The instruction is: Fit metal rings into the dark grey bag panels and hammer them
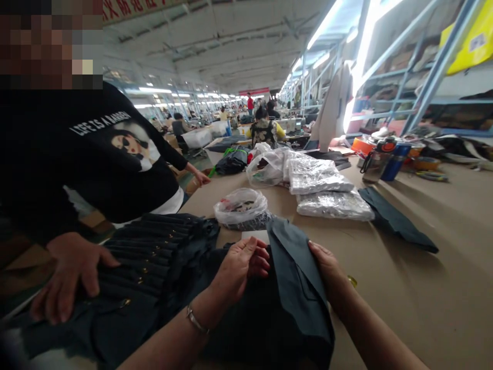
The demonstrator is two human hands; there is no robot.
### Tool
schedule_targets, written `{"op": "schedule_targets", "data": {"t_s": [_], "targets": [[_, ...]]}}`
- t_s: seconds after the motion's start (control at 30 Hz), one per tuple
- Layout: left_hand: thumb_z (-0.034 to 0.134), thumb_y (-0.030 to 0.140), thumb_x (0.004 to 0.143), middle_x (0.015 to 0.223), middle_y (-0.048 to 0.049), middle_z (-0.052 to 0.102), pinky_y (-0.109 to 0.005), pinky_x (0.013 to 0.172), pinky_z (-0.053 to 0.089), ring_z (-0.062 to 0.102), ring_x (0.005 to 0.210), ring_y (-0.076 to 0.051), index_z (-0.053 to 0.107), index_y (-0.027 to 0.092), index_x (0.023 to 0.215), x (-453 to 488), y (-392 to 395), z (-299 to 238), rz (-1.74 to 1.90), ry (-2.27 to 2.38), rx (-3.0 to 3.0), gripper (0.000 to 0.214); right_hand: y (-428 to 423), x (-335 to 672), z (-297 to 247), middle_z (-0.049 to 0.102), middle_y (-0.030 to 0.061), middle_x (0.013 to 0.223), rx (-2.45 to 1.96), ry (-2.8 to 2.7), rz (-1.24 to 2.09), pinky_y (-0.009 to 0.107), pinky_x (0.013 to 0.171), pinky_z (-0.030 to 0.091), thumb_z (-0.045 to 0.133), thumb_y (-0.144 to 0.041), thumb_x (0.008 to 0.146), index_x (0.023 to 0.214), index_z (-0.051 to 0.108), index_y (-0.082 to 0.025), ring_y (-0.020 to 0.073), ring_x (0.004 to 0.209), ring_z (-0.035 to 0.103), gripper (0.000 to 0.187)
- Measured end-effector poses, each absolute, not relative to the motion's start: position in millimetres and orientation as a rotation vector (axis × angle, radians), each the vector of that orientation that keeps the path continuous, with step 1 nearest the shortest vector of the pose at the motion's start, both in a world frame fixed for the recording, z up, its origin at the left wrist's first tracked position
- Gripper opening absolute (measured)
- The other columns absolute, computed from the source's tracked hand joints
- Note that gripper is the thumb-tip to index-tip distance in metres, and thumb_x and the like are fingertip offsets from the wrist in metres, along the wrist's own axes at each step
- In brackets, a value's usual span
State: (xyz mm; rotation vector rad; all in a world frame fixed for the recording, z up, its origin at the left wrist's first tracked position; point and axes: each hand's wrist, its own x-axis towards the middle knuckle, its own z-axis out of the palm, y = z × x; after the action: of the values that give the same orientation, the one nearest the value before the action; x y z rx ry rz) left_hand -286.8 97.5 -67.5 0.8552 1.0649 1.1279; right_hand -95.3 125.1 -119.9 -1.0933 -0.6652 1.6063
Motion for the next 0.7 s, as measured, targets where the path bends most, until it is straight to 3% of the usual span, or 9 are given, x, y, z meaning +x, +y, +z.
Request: {"op": "schedule_targets", "data": {"t_s": [0.2,0.43,0.53,0.7], "targets": [[0.062,0.050,0.074,0.086,-0.0027,0.057,-0.019,0.045,0.043,0.056,0.064,-0.012,0.048,0.017,0.103,-281.7,87.8,-89.9,1.097,1.179,0.866,0.046,114.3,-104.5,-119.5,0.073,0.0038,0.077,-1.077,-0.580,1.673,0.031,0.063,0.055,0.074,-0.035,0.065,0.090,0.066,-0.017,0.0209,0.065,0.067,0.032],[0.064,0.032,0.074,0.072,-0.0057,0.063,-0.026,0.057,0.046,0.059,0.061,-0.015,0.056,0.013,0.086,-281.6,75.6,-105.2,1.077,0.915,0.638,0.024,109.0,-113.3,-137.7,0.073,0.0004,0.077,-1.172,-0.590,1.679,0.025,0.068,0.053,0.076,-0.042,0.063,0.089,0.067,-0.020,0.0184,0.074,0.068,0.036],[0.067,0.030,0.072,0.068,-0.0045,0.063,-0.026,0.060,0.045,0.059,0.060,-0.015,0.058,0.013,0.083,-284.5,74.8,-102.1,1.151,0.841,0.614,0.022,106.3,-116.8,-145.6,0.073,0.0029,0.081,-1.192,-0.662,1.672,0.029,0.073,0.054,0.075,-0.049,0.060,0.088,0.068,-0.017,0.0226,0.082,0.067,0.042],[0.071,0.027,0.068,0.063,-0.0016,0.061,-0.020,0.056,0.041,0.053,0.054,-0.010,0.060,0.012,0.075,-289.1,80.2,-91.0,1.207,0.806,0.624,0.020,115.8,-96.7,-179.2,0.072,0.0053,0.096,-1.378,-0.875,1.373,0.038,0.094,0.046,0.071,-0.054,0.053,0.083,0.071,-0.019,0.0307,0.106,0.058,0.046]]}}
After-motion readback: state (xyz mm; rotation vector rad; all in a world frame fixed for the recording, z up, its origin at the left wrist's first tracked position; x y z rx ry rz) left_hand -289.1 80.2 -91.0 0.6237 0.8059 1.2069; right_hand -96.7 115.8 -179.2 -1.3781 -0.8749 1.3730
